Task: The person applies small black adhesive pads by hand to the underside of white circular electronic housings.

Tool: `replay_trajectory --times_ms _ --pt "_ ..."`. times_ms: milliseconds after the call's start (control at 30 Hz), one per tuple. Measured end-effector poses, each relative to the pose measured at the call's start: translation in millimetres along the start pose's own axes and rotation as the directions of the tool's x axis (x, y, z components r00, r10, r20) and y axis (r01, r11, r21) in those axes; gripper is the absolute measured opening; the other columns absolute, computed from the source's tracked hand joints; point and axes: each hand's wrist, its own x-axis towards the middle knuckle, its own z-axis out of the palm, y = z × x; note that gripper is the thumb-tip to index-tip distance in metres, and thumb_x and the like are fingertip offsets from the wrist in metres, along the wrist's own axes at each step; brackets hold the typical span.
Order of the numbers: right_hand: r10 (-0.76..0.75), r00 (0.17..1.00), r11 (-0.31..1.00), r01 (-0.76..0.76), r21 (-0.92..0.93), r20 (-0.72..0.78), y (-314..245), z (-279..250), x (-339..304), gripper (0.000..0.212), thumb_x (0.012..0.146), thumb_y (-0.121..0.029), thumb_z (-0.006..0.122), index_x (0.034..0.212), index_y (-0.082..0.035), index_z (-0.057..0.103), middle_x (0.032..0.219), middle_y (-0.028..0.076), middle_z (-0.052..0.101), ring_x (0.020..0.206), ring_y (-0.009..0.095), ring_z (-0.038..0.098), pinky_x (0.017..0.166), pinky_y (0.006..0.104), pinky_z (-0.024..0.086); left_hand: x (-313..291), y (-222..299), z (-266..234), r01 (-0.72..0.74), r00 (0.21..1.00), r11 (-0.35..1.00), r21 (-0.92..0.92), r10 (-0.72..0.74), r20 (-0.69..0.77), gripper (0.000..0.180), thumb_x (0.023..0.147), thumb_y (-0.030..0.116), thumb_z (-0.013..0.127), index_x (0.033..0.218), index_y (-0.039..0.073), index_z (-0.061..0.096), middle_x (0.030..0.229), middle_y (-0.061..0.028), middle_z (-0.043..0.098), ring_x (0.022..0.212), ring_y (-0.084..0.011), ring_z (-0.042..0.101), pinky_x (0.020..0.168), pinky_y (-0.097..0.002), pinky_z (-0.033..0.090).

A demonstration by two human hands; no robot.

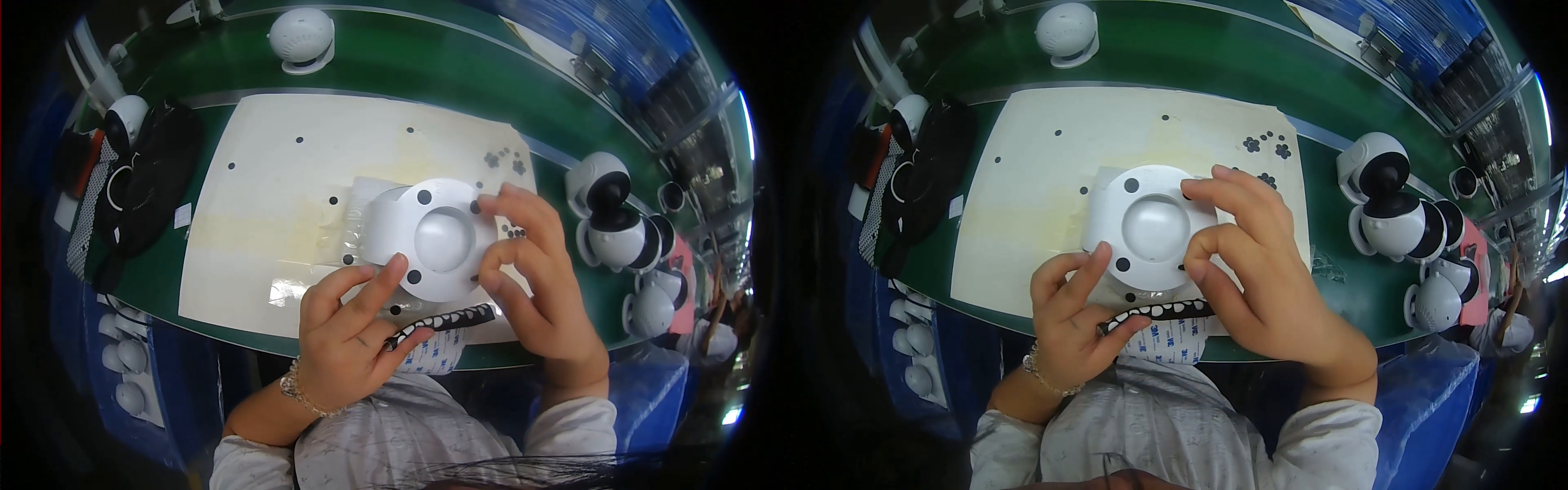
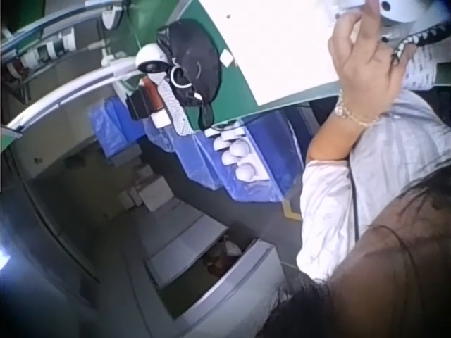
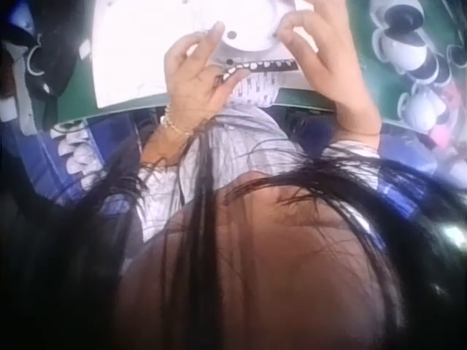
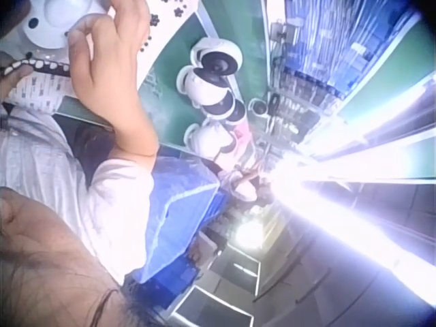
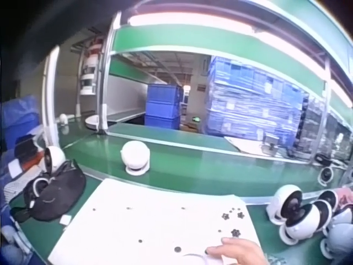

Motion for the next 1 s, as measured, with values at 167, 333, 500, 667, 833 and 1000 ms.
replay_trajectory --times_ms 167,333,500,667,833,1000 --pt "0.014 0.998 0.998 -0.017 0.061 0.055 1 1 2 0.010 0.072 0.000 0.056 0.078 -0.005 0.052 0.121 0.014 0.042 0.115 0.036 0.035 0.097 0.0427 0.026 0 -1 0 -0.005 1.000 1.000 0.013 0.005 0.004 0.029 0.058 0.022 0.075 0.052 0.006 0.051 0.121 -0.0063 0.051 0.097 -0.0221 0.047 0.077 -0.0273 0.037" --pt "0.013 0.998 0.999 -0.017 0.049 0.069 1 2 2 0.010 0.070 0.001 0.058 0.077 -0.004 0.052 0.122 0.015 0.042 0.114 0.036 0.036 0.096 0.0425 0.026 0 -3 3 -0.004 1.000 1.000 0.024 0.004 0.005 0.029 0.058 0.022 0.075 0.052 0.006 0.051 0.121 -0.0058 0.052 0.095 -0.0219 0.047 0.076 -0.0264 0.038" --pt "0.012 0.998 1.000 -0.014 0.023 0.060 1 3 1 0.011 0.069 -0.001 0.059 0.078 -0.005 0.053 0.121 0.014 0.043 0.114 0.035 0.037 0.094 0.0419 0.027 -1 -2 3 -0.005 1.000 0.999 0.051 0.006 -0.009 0.029 0.058 0.022 0.075 0.052 0.006 0.052 0.119 -0.0058 0.053 0.093 -0.0227 0.047 0.074 -0.0262 0.038" --pt "-0.006 0.999 0.981 0.012 -0.193 0.032 -13 3 -2 0.010 0.068 -0.007 0.061 0.078 -0.007 0.057 0.117 0.009 0.050 0.111 0.028 0.044 0.092 0.0438 0.025 -2 -3 3 0.003 1.000 0.998 0.055 -0.004 0.003 0.028 0.058 0.022 0.075 0.052 0.005 0.053 0.118 -0.0057 0.054 0.093 -0.0234 0.047 0.073 -0.0263 0.038" --pt "-0.030 0.999 0.806 0.002 -0.592 -0.037 -37 10 -17 0.009 0.066 -0.014 0.062 0.073 -0.009 0.062 0.106 0.003 0.058 0.108 0.019 0.050 0.091 0.0477 0.024 -1 -2 0 0.014 1.000 0.998 0.065 -0.015 0.018 0.026 0.058 0.022 0.075 0.054 0.005 0.055 0.117 -0.0055 0.055 0.093 -0.0233 0.046 0.073 -0.0267 0.037" --pt "-0.008 1.000 0.786 -0.006 -0.618 -0.019 -37 4 -18 0.012 0.065 -0.016 0.063 0.075 -0.009 0.062 0.103 0.002 0.059 0.105 0.019 0.051 0.090 0.0485 0.025 -2 -2 1 0.010 1.000 0.996 0.088 -0.011 0.017 0.025 0.058 0.021 0.075 0.056 0.006 0.056 0.115 -0.0049 0.055 0.092 -0.0235 0.045 0.073 -0.0270 0.036"
